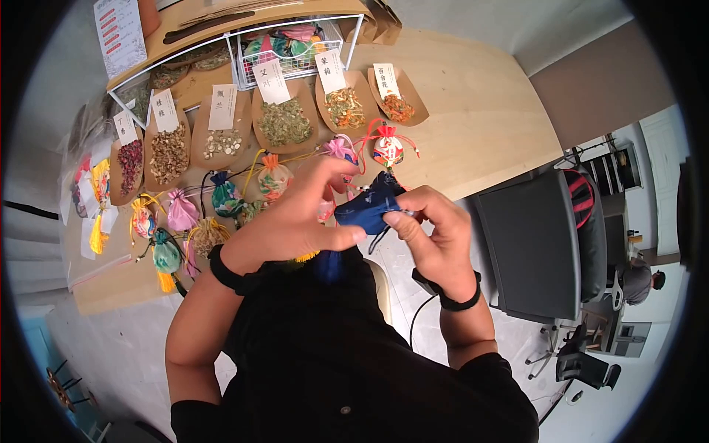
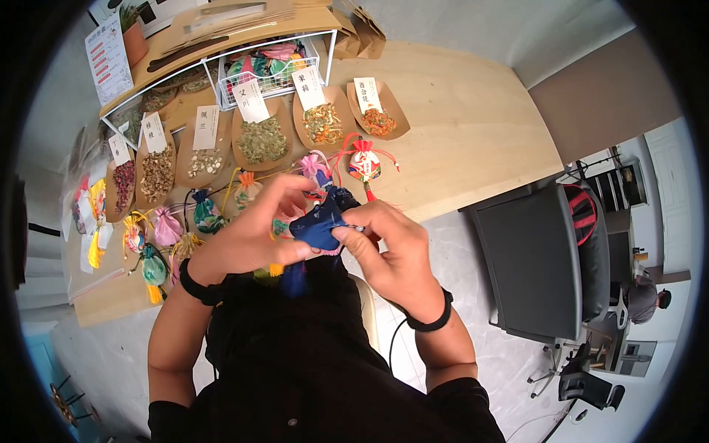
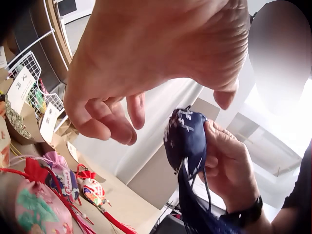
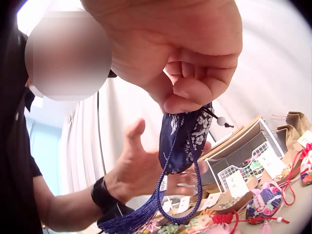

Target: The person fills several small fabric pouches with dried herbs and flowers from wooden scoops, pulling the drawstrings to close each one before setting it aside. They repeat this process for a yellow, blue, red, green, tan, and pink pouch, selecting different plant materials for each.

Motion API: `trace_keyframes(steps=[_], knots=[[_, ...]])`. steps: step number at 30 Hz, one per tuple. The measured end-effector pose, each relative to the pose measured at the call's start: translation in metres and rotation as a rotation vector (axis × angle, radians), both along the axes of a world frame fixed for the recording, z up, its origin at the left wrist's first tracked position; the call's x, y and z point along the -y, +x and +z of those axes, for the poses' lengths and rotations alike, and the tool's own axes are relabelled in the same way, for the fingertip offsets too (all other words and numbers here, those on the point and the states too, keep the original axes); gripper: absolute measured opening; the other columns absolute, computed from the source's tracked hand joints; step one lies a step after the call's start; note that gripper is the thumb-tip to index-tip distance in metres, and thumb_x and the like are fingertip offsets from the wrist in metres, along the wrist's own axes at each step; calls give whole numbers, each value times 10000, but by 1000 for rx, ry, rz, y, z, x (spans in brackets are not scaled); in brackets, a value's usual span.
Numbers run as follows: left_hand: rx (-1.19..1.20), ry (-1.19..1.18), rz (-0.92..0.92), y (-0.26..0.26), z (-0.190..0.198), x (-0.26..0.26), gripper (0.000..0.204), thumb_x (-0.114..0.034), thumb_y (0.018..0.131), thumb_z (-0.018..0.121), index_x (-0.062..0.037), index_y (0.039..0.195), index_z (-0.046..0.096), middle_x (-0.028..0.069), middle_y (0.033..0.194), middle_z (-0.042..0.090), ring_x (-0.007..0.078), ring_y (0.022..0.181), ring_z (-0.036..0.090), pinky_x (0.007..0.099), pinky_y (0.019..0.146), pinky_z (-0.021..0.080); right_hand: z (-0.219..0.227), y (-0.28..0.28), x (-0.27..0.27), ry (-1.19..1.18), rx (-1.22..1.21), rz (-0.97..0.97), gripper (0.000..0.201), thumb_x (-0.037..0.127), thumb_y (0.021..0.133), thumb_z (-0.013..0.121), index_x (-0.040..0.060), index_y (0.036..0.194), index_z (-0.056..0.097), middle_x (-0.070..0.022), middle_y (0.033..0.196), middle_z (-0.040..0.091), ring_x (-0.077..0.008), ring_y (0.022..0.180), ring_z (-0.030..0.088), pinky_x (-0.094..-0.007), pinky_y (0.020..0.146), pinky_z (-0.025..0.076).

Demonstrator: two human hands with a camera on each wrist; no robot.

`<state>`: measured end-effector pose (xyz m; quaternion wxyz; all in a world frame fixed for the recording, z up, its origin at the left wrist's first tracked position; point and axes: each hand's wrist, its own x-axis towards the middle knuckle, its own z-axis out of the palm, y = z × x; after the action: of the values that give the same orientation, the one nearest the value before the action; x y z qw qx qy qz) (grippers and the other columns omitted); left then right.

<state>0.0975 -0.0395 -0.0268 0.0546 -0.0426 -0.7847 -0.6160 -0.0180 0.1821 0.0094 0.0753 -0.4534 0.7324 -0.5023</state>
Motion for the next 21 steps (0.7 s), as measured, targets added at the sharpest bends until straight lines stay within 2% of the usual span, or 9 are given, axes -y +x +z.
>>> trace_keyframes(steps=[3, 4, 7, 8, 11, 12, 15, 16, 21], knots=[[77, 152, -65, -7, 2, -9, 803, -291, 847, 836, -25, 1483, 426, 90, 1261, 535, 198, 1160, 535, 362, 1010, 447, 8, -3, 2, -51, 195, 61, 115, 55, 932, 791, -4, 1007, 726, -54, 864, 720, -104, 704, 636, -257, 636, 498], [144, 292, -101, -9, -2, -11, 755, -287, 860, 837, -33, 1461, 457, 72, 1241, 574, 179, 1114, 569, 346, 961, 469, 11, -4, 4, -60, 212, 83, 110, 51, 939, 783, -5, 1013, 723, -47, 866, 719, -96, 710, 633, -253, 641, 498], [254, 543, -182, -15, -5, -18, 650, -262, 878, 823, -38, 1406, 517, 43, 1172, 624, 149, 1062, 604, 321, 921, 483, 13, -10, 12, -115, 348, 89, 108, 44, 966, 758, -11, 1044, 710, -28, 878, 713, -67, 729, 616, -237, 652, 494], [226, 549, -177, -18, -4, -22, 532, -271, 915, 776, -48, 1350, 565, 24, 1113, 655, 123, 1039, 619, 305, 909, 486, 13, -13, 16, -138, 408, 81, 109, 43, 975, 750, -13, 1056, 704, -22, 882, 710, -56, 735, 609, -231, 656, 492], [189, 605, -127, -29, -5, -22, 465, -306, 952, 711, -59, 1324, 584, 36, 1077, 662, 126, 1011, 627, 294, 899, 494, 10, -31, 31, -168, 464, 91, 119, 45, 996, 727, -21, 1088, 687, -16, 887, 701, -36, 750, 596, -221, 662, 486], [243, 607, -75, -35, -2, -20, 400, -333, 976, 657, -66, 1270, 609, 28, 1013, 670, 114, 939, 627, 280, 853, 491, 8, -37, 39, -182, 454, 81, 115, 45, 999, 719, -17, 1090, 688, -23, 868, 704, -37, 733, 598, -221, 654, 488], [200, 577, -59, -54, -7, -4, 328, -322, 984, 644, -68, 1190, 635, 13, 945, 666, 101, 876, 617, 267, 801, 478, 5, -58, 60, -162, 429, 66, 108, 53, 1005, 709, -14, 1089, 692, -18, 843, 703, -42, 715, 606, -221, 637, 491], [198, 660, -48, -60, -8, -4, 283, -319, 970, 674, -74, 1111, 662, -6, 887, 648, 82, 817, 596, 255, 756, 459, 5, -64, 67, -140, 455, 46, 115, 68, 1003, 712, -11, 1085, 697, -13, 830, 703, -47, 686, 608, -224, 606, 489], [378, 613, 129, -82, -9, 9, 223, -294, 929, 720, -79, 976, 689, -24, 839, 609, 68, 769, 552, 243, 731, 444, -2, -86, 95, -120, 476, 48, 122, 89, 995, 723, -12, 1062, 708, -9, 816, 700, -44, 651, 587, -224, 568, 462]])
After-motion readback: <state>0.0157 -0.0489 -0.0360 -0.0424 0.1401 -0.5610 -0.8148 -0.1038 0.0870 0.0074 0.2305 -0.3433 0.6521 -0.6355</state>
